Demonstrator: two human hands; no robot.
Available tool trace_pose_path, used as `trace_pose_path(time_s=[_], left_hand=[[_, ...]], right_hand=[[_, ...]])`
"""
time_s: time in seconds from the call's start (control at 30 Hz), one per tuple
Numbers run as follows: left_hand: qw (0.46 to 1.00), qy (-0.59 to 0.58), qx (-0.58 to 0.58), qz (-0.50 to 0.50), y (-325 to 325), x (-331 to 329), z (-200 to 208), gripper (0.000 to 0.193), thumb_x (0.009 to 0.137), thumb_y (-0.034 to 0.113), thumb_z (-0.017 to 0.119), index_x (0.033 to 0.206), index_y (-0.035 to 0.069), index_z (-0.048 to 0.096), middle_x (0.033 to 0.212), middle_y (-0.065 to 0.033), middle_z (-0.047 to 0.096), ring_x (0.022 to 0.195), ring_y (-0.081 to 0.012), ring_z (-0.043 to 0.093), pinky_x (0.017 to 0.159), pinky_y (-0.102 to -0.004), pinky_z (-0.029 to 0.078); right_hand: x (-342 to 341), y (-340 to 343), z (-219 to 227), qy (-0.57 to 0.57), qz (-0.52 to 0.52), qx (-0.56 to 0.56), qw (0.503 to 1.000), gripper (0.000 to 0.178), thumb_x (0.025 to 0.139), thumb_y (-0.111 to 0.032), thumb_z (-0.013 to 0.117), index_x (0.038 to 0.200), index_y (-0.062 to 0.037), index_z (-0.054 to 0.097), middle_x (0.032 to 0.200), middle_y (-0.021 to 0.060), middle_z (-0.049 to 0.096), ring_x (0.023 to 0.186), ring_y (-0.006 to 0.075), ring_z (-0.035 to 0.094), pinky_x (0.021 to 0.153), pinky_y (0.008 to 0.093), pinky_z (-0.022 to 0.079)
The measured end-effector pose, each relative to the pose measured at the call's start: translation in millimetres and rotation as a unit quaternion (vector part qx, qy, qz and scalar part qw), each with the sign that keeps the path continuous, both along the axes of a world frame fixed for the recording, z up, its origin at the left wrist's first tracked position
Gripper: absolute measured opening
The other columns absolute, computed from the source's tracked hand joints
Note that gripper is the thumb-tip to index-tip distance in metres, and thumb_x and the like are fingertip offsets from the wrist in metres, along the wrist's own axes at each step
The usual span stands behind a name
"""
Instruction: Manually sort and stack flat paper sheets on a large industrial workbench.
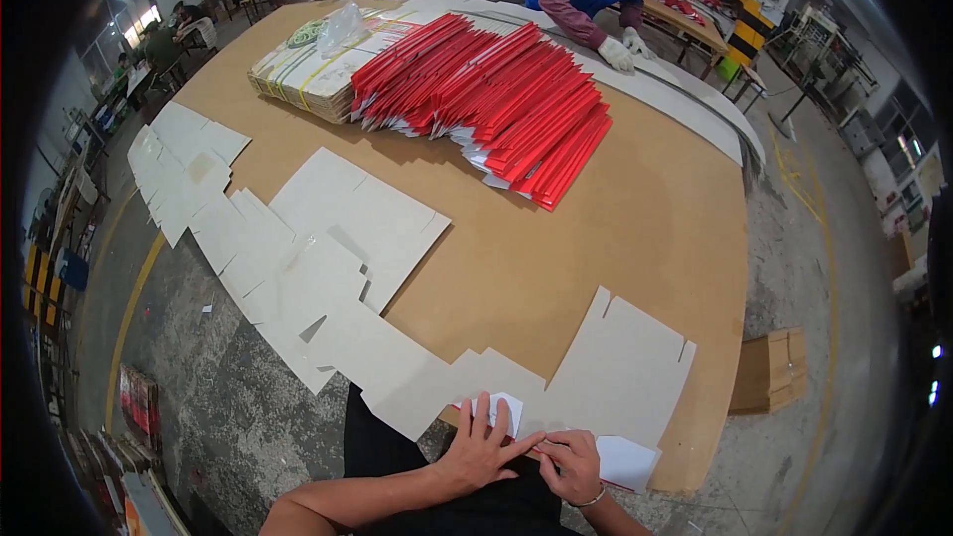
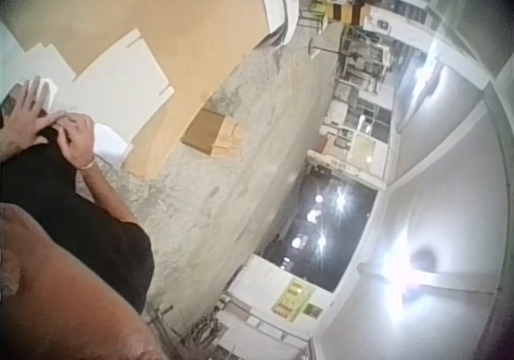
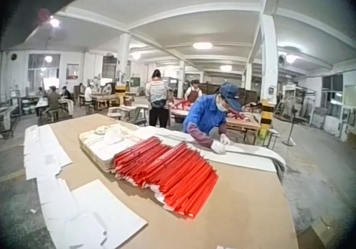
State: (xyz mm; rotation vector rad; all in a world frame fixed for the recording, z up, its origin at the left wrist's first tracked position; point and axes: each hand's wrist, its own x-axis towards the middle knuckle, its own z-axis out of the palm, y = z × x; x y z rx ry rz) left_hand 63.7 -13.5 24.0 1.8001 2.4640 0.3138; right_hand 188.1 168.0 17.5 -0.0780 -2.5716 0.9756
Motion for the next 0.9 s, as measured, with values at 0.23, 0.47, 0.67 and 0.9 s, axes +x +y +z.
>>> trace_pose_path(time_s=[0.23, 0.47, 0.67, 0.9], left_hand=[[0.999, 0.041, -0.003, 0.019, -8.8, 16.5, -13.9, 0.093, 0.073, 0.052, 0.075, 0.153, 0.036, 0.030, 0.136, -0.0330, 0.038, 0.126, -0.0596, 0.035, 0.098, -0.0742, 0.030], [0.994, 0.105, 0.013, 0.027, -0.7, 20.9, -22.5, 0.060, 0.092, 0.025, 0.046, 0.150, 0.032, 0.038, 0.137, -0.0364, 0.040, 0.125, -0.0609, 0.037, 0.096, -0.0774, 0.029], [0.995, 0.091, 0.021, -0.029, 20.8, 31.7, -10.7, 0.060, 0.092, 0.030, 0.050, 0.150, 0.032, 0.038, 0.137, -0.0357, 0.040, 0.126, -0.0609, 0.036, 0.095, -0.0769, 0.030], [0.990, 0.018, 0.093, -0.106, 39.2, 50.9, -17.3, 0.067, 0.086, 0.027, 0.062, 0.146, 0.010, 0.041, 0.135, -0.0268, 0.045, 0.125, -0.0459, 0.046, 0.099, -0.0575, 0.041]], right_hand=[[7.2, -10.1, 6.2, -0.014, -0.004, -0.010, 1.000, 0.022, 0.072, -0.003, 0.074, 0.094, -0.0076, 0.071, 0.101, 0.0094, 0.066, 0.089, 0.0285, 0.062, 0.079, 0.0379, 0.049], [43.3, -55.2, 27.1, -0.087, -0.131, -0.153, 0.976, 0.011, 0.084, -0.007, 0.072, 0.078, -0.0031, 0.063, 0.069, 0.0081, 0.059, 0.058, 0.0196, 0.057, 0.053, 0.0332, 0.043], [44.5, -64.6, -18.0, -0.108, -0.266, -0.715, 0.638, 0.036, 0.105, -0.038, 0.046, 0.102, -0.0036, 0.058, 0.084, 0.0086, 0.065, 0.062, 0.0176, 0.062, 0.051, 0.0296, 0.047], [69.5, -51.0, 2.9, -0.031, -0.402, -0.465, 0.788, 0.025, 0.102, -0.020, 0.053, 0.115, 0.0006, 0.060, 0.088, 0.0101, 0.067, 0.068, 0.0201, 0.065, 0.063, 0.0343, 0.053]])
